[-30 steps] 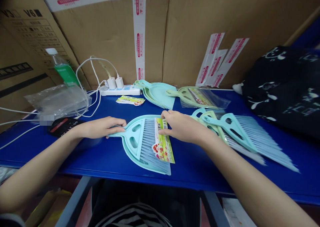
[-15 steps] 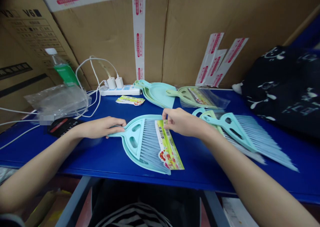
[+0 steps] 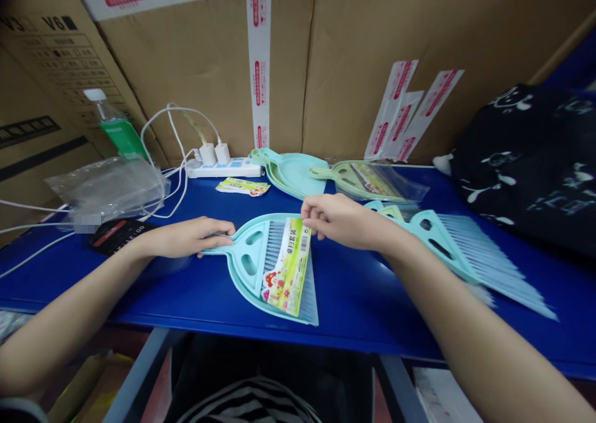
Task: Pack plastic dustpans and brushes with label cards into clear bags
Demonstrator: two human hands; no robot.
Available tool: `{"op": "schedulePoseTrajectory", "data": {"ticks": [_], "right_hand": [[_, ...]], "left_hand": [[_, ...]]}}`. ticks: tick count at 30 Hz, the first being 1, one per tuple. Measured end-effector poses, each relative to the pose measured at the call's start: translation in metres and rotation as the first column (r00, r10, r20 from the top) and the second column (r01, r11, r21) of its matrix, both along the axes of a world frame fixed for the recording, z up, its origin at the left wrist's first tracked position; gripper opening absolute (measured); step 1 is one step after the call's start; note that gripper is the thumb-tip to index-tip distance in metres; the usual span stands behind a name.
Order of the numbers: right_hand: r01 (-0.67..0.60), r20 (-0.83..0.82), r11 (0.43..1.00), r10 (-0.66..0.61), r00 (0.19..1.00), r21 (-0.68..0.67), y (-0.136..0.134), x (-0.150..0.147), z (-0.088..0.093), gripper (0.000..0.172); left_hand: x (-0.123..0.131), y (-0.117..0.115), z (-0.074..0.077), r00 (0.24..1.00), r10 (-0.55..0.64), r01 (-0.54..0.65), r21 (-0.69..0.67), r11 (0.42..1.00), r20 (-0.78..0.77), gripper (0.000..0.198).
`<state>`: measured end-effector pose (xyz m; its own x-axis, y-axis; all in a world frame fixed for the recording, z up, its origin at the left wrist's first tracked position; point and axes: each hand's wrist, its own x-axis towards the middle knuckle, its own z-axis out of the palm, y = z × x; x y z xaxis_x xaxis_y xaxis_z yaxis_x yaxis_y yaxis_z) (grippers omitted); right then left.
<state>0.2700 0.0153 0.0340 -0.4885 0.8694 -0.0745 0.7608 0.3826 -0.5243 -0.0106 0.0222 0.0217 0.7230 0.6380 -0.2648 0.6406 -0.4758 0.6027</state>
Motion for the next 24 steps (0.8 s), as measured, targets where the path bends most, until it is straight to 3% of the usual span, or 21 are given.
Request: {"op": "schedulePoseTrajectory", "data": {"ticks": [9,13,19,24], "right_hand": [[0.045,-0.017,0.998,-0.044,0.999,0.046,0.006,-0.006,-0.012,0.008],[0.053,-0.019,0.991,-0.051,0.999,0.121,0.008,-0.005,-0.016,0.017],[-0.074,0.08,0.958,0.054,0.995,0.276,0.0,0.0,-0.018,0.042],[-0.189,0.211,0.959,0.144,0.967,0.213,-0.014,-0.005,-0.016,0.053]], "left_hand": [[0.0,0.0,-0.001,1.0,0.008,-0.008,0.001,1.0,0.006,0.03],[0.0,0.0,-0.001,1.0,0.011,-0.011,0.001,1.0,0.006,0.029],[0.0,0.0,-0.001,1.0,0.008,-0.008,0.0,1.0,0.014,0.029],[0.0,0.0,0.0,1.0,0.011,-0.011,-0.003,1.0,0.018,0.029]]}}
